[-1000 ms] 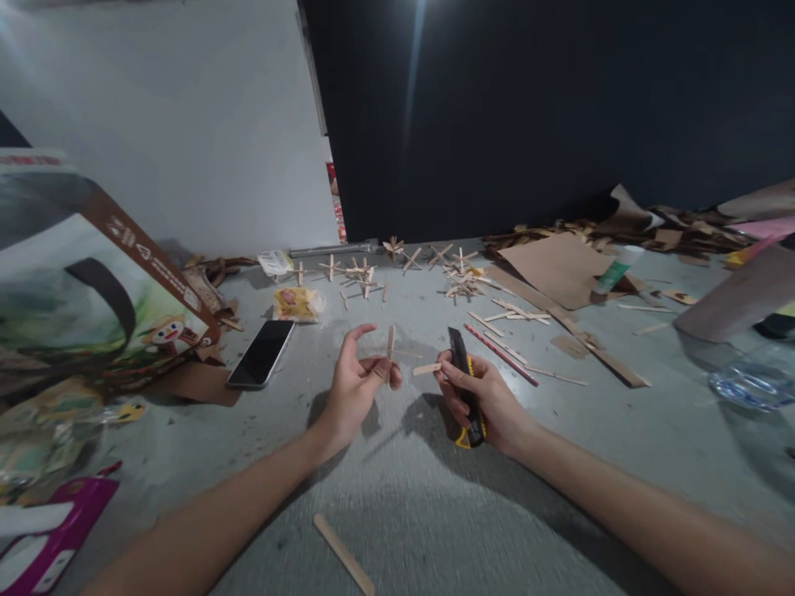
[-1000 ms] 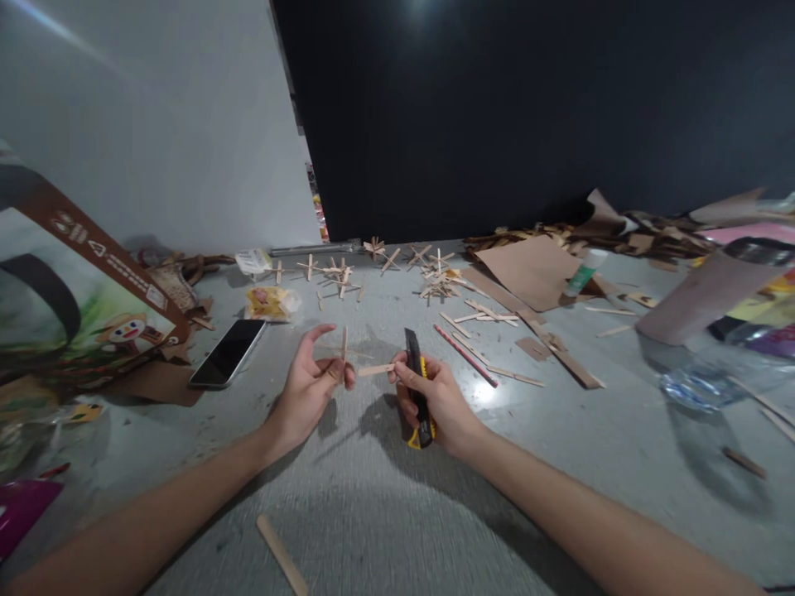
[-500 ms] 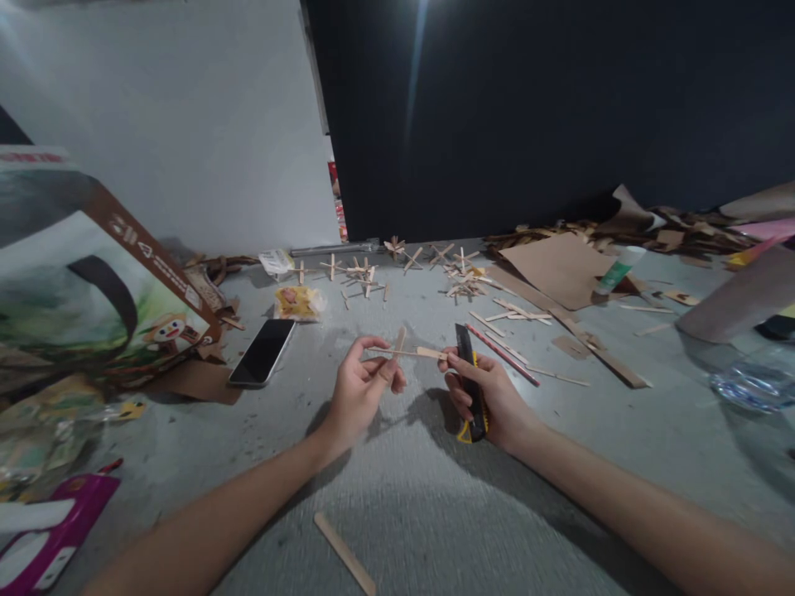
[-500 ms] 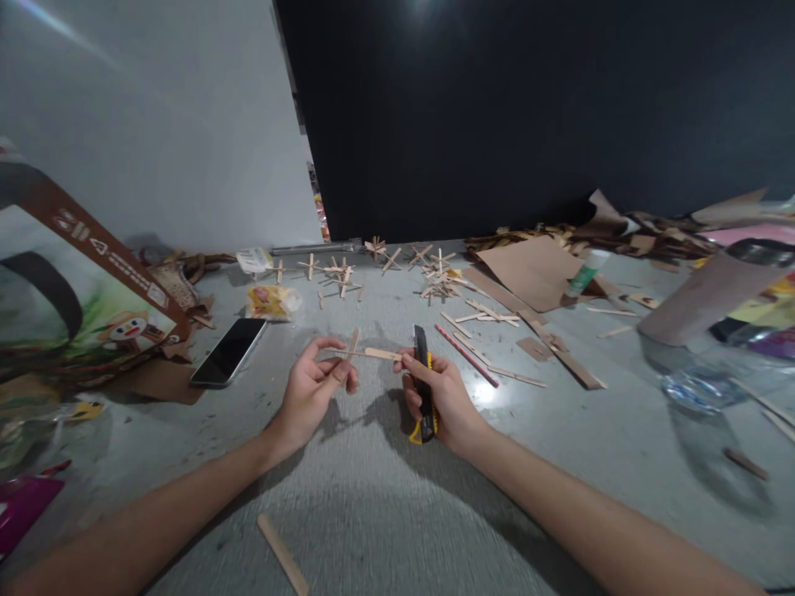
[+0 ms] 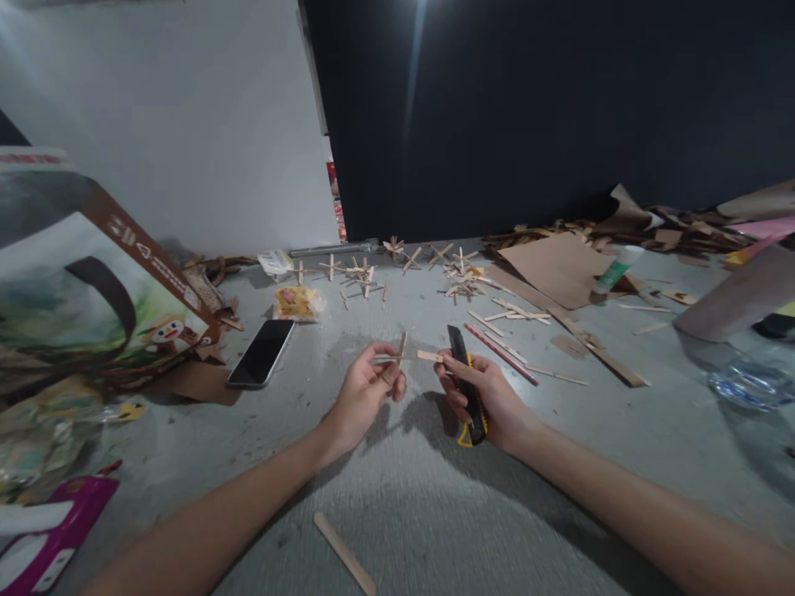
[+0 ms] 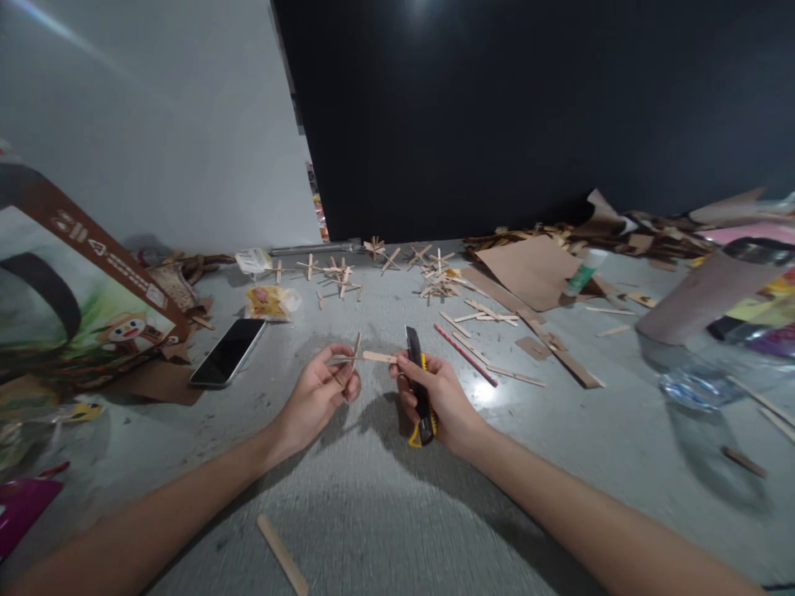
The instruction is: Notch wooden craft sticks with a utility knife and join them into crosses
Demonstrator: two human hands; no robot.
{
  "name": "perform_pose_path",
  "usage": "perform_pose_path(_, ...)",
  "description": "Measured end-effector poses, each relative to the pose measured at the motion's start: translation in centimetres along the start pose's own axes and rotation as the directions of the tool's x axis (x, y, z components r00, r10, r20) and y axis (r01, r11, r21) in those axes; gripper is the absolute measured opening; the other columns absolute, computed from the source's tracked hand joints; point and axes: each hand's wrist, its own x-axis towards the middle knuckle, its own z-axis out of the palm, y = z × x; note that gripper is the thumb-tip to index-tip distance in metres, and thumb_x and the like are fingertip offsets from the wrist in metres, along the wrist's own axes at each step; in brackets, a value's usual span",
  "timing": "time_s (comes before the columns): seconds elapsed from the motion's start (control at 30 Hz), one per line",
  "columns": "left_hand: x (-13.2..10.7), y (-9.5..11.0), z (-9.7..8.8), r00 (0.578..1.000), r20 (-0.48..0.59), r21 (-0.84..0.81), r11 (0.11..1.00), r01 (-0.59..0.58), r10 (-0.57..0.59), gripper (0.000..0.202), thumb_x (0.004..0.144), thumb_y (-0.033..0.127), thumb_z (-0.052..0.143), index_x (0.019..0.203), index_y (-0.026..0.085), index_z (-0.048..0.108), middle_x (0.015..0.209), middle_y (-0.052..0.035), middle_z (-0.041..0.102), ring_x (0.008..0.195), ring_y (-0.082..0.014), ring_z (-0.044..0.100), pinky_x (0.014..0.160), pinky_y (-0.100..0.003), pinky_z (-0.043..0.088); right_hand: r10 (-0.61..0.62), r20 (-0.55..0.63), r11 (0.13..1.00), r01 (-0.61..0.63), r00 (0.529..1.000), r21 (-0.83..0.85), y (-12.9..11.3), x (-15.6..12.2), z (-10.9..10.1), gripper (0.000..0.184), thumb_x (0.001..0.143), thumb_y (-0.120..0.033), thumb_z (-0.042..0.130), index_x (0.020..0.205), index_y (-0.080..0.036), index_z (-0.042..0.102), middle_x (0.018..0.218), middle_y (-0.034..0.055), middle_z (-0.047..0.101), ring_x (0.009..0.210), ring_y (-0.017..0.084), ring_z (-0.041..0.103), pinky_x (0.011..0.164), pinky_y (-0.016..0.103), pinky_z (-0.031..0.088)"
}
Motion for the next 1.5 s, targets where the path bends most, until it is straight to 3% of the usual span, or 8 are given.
perform_pose_path(0.37, -0.27, -0.18, 0.34, 0.999, -0.024, -0.011, 0.999, 0.042, -0.043, 0.048, 0.081, 0.051, 0.092, 0.096, 0.02, 0.059, 0.057, 0.0071, 0.055, 0.055, -0.0103, 0.047, 0.059, -0.024, 0.033, 0.032, 0.055, 0.997, -0.028, 0.998, -0.065, 0.03, -0.2, 0.26, 0.053, 0.077, -0.063, 0.092, 0.073, -0.018, 0.066, 0.048, -0.0096, 0.042, 0.038, 0.005, 0.028, 0.031, 0.017, 0.027)
perform_pose_path(0.67, -0.32, -0.22, 0.45, 0.999, -0.036, -0.043, 0.999, 0.023, -0.024, 0.05, 0.081, 0.052, 0.093, 0.096, 0.021, 0.057, 0.057, 0.0081, 0.052, 0.054, -0.0101, 0.045, 0.058, -0.024, 0.033, 0.017, 0.073, 0.999, -0.014, 0.997, -0.043, -0.1, -0.38, 0.4, 0.054, 0.074, -0.064, 0.094, 0.069, -0.018, 0.065, 0.049, -0.0095, 0.041, 0.039, 0.005, 0.026, 0.03, 0.017, 0.027)
perform_pose_path(1.13, -0.53, -0.49, 0.5, 0.998, -0.053, 0.013, 1.0, -0.017, 0.018, 0.047, 0.085, 0.054, 0.088, 0.096, 0.023, 0.054, 0.057, 0.0088, 0.051, 0.055, -0.0109, 0.045, 0.058, -0.025, 0.032, 0.051, 0.074, 0.995, -0.044, 0.996, -0.093, 0.4, -0.46, 0.4, 0.057, 0.077, -0.069, 0.091, 0.071, -0.019, 0.063, 0.051, -0.0082, 0.046, 0.038, 0.005, 0.032, 0.032, 0.017, 0.028)
perform_pose_path(1.5, -0.43, -0.52, 0.45, 0.999, -0.017, -0.01, 0.999, -0.03, 0.03, 0.051, 0.081, 0.055, 0.092, 0.089, 0.022, 0.053, 0.058, 0.0085, 0.052, 0.055, -0.01, 0.046, 0.059, -0.025, 0.032, -0.029, 0.06, 0.993, 0.035, 0.998, -0.112, -0.24, -0.68, 0.69, 0.057, 0.073, -0.064, 0.095, 0.071, -0.021, 0.057, 0.056, -0.0085, 0.05, 0.038, 0.004, 0.031, 0.029, 0.016, 0.028)
